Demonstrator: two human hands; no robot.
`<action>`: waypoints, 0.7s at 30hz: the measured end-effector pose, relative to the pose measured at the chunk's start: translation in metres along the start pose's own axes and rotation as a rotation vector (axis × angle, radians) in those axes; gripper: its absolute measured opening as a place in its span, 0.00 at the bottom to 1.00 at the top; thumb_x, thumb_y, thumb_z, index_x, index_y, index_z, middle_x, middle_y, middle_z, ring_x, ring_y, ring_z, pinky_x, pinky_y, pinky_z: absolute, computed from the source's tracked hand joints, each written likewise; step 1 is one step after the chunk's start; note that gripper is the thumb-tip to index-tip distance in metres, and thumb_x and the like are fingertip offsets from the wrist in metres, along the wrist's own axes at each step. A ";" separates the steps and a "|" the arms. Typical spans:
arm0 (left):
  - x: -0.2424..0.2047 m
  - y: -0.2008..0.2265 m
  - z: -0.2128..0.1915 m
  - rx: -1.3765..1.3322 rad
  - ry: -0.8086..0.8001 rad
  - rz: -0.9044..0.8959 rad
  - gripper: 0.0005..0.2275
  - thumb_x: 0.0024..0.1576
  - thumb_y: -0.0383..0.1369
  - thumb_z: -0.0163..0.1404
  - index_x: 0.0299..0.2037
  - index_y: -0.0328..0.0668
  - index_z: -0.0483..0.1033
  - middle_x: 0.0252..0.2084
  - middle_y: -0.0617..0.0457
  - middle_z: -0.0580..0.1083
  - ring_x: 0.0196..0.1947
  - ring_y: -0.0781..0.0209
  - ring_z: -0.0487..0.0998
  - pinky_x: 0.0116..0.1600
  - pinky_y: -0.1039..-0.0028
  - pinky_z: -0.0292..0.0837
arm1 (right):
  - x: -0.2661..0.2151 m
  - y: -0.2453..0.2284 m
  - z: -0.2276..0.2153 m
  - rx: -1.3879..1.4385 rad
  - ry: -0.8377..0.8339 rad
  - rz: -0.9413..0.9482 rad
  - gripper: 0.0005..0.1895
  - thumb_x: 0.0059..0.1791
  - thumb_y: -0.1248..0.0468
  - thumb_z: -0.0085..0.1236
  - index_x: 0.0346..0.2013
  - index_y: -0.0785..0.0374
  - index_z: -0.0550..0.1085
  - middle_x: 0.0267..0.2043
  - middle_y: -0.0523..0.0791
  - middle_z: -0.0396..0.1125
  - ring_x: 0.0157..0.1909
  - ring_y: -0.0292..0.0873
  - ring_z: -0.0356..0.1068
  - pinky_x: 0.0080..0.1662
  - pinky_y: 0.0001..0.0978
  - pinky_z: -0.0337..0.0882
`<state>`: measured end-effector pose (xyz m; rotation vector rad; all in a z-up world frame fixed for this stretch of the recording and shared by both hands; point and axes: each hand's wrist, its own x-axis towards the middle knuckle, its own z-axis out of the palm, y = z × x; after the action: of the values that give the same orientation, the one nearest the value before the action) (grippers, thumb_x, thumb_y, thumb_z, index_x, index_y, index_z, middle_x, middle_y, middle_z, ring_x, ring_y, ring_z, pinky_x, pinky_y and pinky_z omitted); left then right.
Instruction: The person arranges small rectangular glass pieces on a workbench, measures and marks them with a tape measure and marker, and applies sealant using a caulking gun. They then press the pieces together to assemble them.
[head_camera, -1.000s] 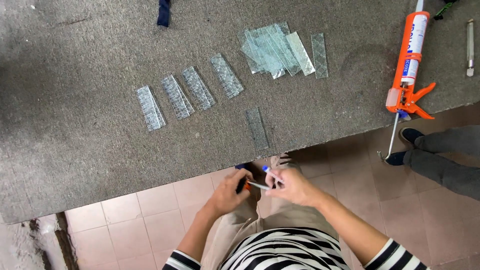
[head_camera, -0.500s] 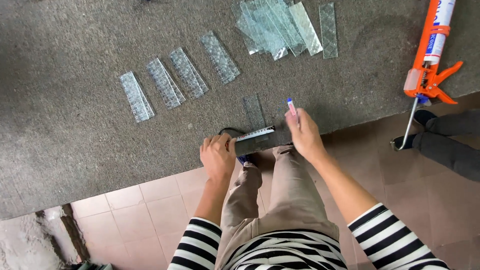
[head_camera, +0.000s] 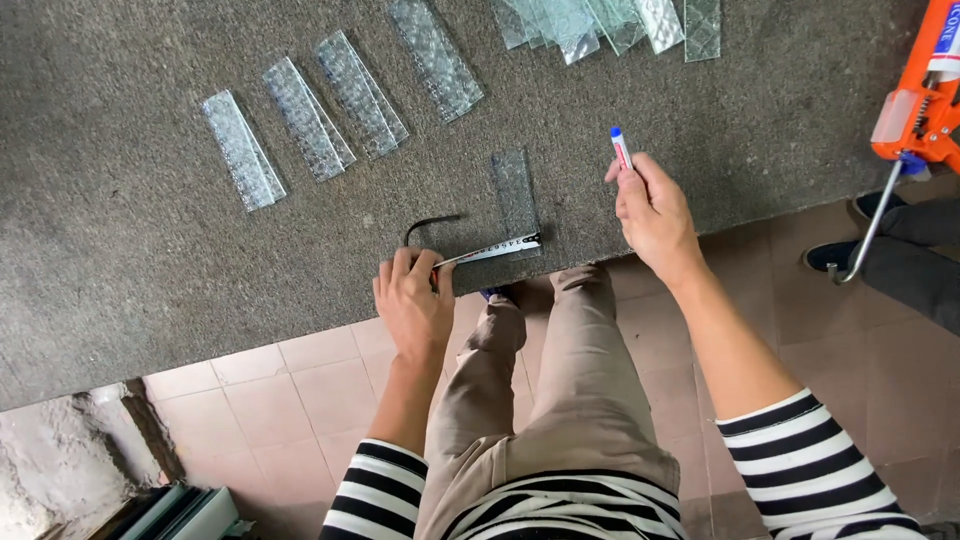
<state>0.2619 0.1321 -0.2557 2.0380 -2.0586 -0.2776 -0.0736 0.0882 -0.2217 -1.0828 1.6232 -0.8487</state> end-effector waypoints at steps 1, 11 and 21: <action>0.001 -0.001 0.001 0.001 -0.004 -0.001 0.07 0.57 0.43 0.66 0.36 0.57 0.83 0.42 0.61 0.74 0.44 0.53 0.78 0.47 0.64 0.70 | 0.006 0.004 0.001 0.001 -0.001 0.004 0.14 0.68 0.60 0.37 0.51 0.60 0.73 0.24 0.43 0.58 0.20 0.37 0.58 0.26 0.32 0.65; -0.004 -0.003 -0.001 -0.062 0.065 0.106 0.06 0.59 0.38 0.65 0.40 0.53 0.82 0.46 0.57 0.75 0.44 0.51 0.74 0.48 0.62 0.67 | 0.006 -0.005 -0.004 0.171 0.276 -0.390 0.04 0.67 0.65 0.50 0.51 0.62 0.69 0.45 0.46 0.66 0.41 0.38 0.64 0.44 0.28 0.69; -0.007 -0.010 0.004 -0.066 0.085 0.130 0.09 0.52 0.36 0.70 0.37 0.56 0.82 0.43 0.61 0.74 0.45 0.54 0.74 0.49 0.65 0.67 | -0.042 0.057 0.038 0.288 -0.035 -0.245 0.27 0.52 0.71 0.73 0.22 0.60 0.60 0.21 0.47 0.65 0.21 0.32 0.51 0.24 0.23 0.51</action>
<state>0.2706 0.1391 -0.2627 1.8361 -2.0904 -0.2288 -0.0459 0.1463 -0.2693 -1.0949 1.3067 -1.1780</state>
